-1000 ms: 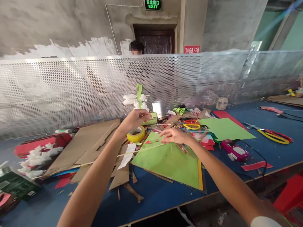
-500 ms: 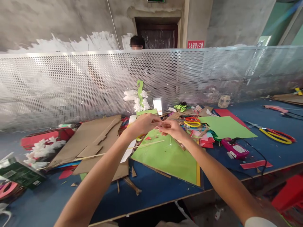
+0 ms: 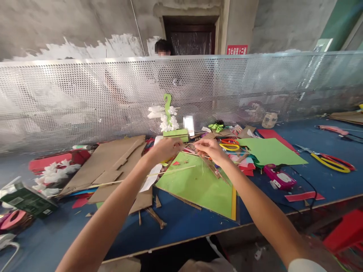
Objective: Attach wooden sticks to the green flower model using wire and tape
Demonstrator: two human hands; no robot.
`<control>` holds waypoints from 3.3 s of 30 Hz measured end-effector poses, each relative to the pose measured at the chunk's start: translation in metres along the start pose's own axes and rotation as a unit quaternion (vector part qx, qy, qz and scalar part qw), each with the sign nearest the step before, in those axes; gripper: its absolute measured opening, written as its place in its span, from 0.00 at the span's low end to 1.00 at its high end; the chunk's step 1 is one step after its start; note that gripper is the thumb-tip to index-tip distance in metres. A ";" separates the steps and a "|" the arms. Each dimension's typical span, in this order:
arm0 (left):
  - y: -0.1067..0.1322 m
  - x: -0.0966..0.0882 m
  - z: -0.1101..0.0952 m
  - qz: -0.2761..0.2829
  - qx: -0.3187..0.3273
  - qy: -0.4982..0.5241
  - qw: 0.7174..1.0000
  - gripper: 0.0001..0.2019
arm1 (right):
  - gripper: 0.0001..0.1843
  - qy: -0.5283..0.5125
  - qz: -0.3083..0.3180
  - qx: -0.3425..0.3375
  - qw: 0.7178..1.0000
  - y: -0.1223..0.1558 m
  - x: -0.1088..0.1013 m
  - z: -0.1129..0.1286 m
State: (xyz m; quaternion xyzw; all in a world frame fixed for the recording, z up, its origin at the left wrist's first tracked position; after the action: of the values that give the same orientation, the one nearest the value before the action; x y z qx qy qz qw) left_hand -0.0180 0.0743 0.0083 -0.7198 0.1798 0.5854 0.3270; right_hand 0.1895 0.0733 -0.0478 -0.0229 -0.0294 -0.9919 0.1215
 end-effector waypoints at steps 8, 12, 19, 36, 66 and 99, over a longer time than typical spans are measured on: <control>0.024 0.099 -0.017 0.085 0.058 -0.023 0.994 0.10 | 0.25 -0.034 -0.053 0.013 0.998 0.000 -0.002 -0.003; 0.026 0.078 -0.021 -0.007 0.066 -0.100 0.993 0.13 | 0.26 -0.024 -0.048 -0.006 0.999 0.001 0.004 -0.004; 0.038 0.041 -0.024 -0.180 0.087 -0.129 0.971 0.14 | 0.24 0.039 -0.055 -0.048 0.997 0.001 0.014 -0.006; 0.041 0.037 -0.030 -0.179 0.109 -0.166 0.964 0.12 | 0.23 0.097 -0.075 -0.062 0.991 -0.004 0.016 -0.013; 0.044 0.038 -0.032 -0.166 0.126 -0.184 0.961 0.31 | 0.27 0.129 -0.074 -0.072 0.986 -0.005 0.017 -0.013; 0.004 -0.029 -0.041 -0.178 0.137 0.012 0.974 0.07 | 0.36 0.088 -0.033 -0.182 0.979 0.000 0.025 -0.007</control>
State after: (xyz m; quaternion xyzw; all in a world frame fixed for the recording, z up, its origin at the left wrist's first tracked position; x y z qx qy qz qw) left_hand 0.0020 0.0393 0.0395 -0.6957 0.1311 0.4783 0.5196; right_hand 0.1647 0.0670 -0.0535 0.0438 0.1617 -0.9823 0.0844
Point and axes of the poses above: each hand's wrist, its own y-axis away from the middle knuckle, its own x-axis out of the palm, z = x × y, the point moved 5 cm from there along -y, towards the middle knuckle, and after that the axes turned 15 degrees about x, right-handed, at the moved point
